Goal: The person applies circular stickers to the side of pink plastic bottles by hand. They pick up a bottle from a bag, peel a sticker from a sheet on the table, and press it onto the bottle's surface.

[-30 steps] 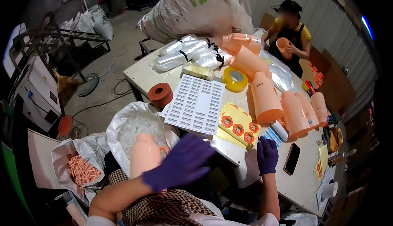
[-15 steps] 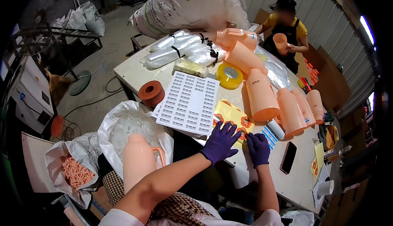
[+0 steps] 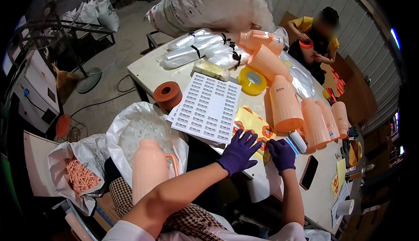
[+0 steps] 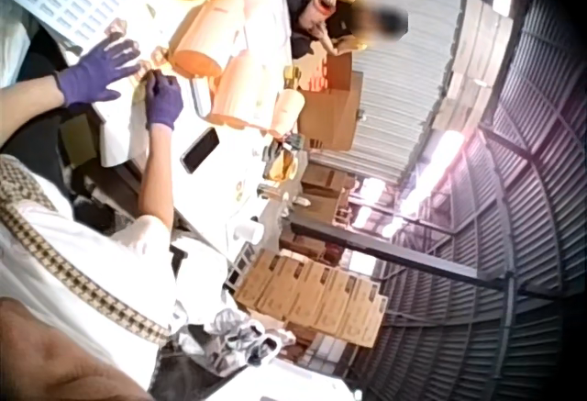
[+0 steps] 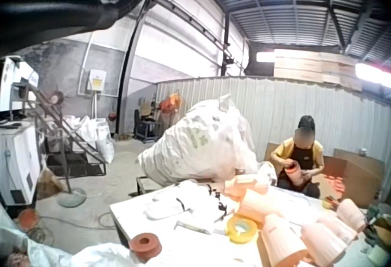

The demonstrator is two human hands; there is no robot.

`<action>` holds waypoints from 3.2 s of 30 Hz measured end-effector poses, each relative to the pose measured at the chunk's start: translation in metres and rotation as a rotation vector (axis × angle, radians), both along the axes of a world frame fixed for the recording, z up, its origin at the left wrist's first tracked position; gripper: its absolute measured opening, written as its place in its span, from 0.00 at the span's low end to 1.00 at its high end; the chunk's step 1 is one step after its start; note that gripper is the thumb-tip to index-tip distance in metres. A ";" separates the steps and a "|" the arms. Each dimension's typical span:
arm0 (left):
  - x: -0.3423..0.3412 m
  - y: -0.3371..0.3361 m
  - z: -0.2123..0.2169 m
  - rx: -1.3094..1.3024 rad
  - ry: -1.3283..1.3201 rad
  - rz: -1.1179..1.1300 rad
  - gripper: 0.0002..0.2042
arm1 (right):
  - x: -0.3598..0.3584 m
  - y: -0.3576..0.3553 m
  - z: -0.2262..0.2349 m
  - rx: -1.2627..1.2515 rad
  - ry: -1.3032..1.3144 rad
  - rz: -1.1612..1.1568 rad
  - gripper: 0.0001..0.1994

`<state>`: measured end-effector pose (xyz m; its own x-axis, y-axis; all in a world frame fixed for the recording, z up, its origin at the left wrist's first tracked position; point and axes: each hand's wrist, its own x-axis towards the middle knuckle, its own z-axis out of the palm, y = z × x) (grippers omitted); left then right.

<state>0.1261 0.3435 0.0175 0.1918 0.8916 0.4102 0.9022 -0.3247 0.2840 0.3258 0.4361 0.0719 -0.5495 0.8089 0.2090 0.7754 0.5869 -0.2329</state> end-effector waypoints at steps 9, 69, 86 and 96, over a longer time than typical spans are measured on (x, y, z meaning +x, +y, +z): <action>0.008 -0.001 0.000 -0.020 -0.021 -0.013 0.35 | -0.007 0.008 -0.014 0.125 -0.163 -0.096 0.13; -0.123 -0.319 0.022 -0.133 -0.151 0.527 0.34 | -0.130 -0.109 0.030 0.112 0.054 0.224 0.19; -0.152 -0.318 0.019 0.102 -1.185 0.518 0.23 | -0.182 -0.248 -0.031 -0.391 0.152 0.692 0.43; -0.169 -0.383 -0.005 0.424 -1.481 0.854 0.12 | 0.009 0.034 0.022 -0.483 1.208 0.329 0.14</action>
